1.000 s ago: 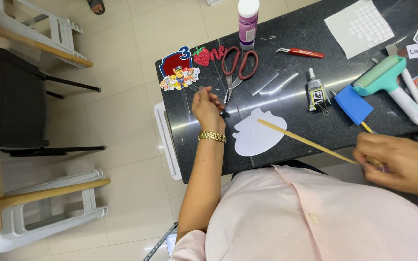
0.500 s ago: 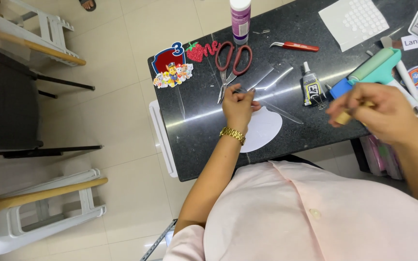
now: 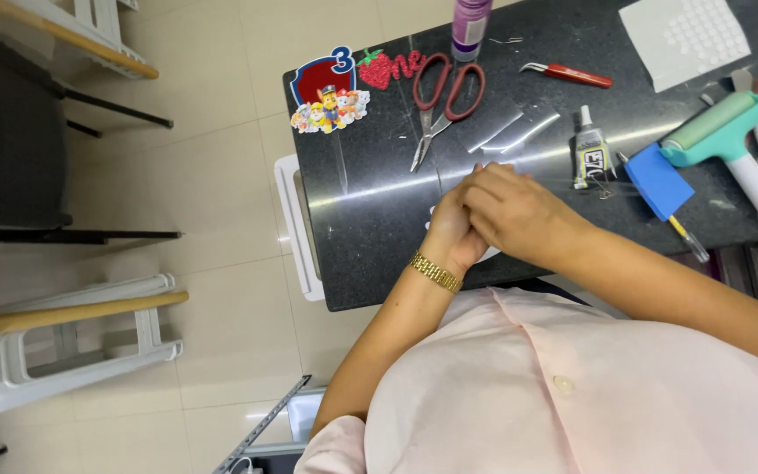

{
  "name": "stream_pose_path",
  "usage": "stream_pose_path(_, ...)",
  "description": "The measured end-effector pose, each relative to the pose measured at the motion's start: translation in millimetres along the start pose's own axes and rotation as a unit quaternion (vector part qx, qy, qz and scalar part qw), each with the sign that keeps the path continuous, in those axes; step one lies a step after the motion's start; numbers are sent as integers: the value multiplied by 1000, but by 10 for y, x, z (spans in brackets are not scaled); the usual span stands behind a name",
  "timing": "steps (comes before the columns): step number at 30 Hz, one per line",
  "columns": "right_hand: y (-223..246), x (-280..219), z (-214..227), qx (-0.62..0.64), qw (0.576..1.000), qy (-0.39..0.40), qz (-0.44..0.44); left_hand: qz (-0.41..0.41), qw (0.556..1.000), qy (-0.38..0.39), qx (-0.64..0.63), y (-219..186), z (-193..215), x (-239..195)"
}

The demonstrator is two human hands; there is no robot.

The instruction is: Attaching wooden support sticks to paper cutouts using glue to create cake toppers.

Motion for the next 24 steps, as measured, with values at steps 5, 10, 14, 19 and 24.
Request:
stream_pose_path(5, 360, 226, 27, -8, 995, -57, 80, 20, 987, 57, -148, -146, 78, -243)
stream_pose_path(10, 494, 288, -202, -39, 991, -14, 124, 23, 973, 69, -218, -204, 445, -187)
stream_pose_path(14, 674, 332, -364, -101, 981, 40, 163, -25, 982, -6, -189, -304, 805, -262)
stream_pose_path(19, 768, 373, -495, -55, 984, 71, 152, -51, 979, -52, -189, -594, 494, -775)
stream_pose_path(24, 894, 688, -159, -61, 987, 109, 102, -91, 978, -114, -150, -727, 851, -683)
Point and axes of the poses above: each hand's wrist, its own x-axis towards the middle knuckle, its own z-axis out of the back of the hand, y = z × x, the point moved 7 cm from there along x, towards the middle knuckle, and after that the axes turned 7 degrees about -x, right-handed, at the moved point
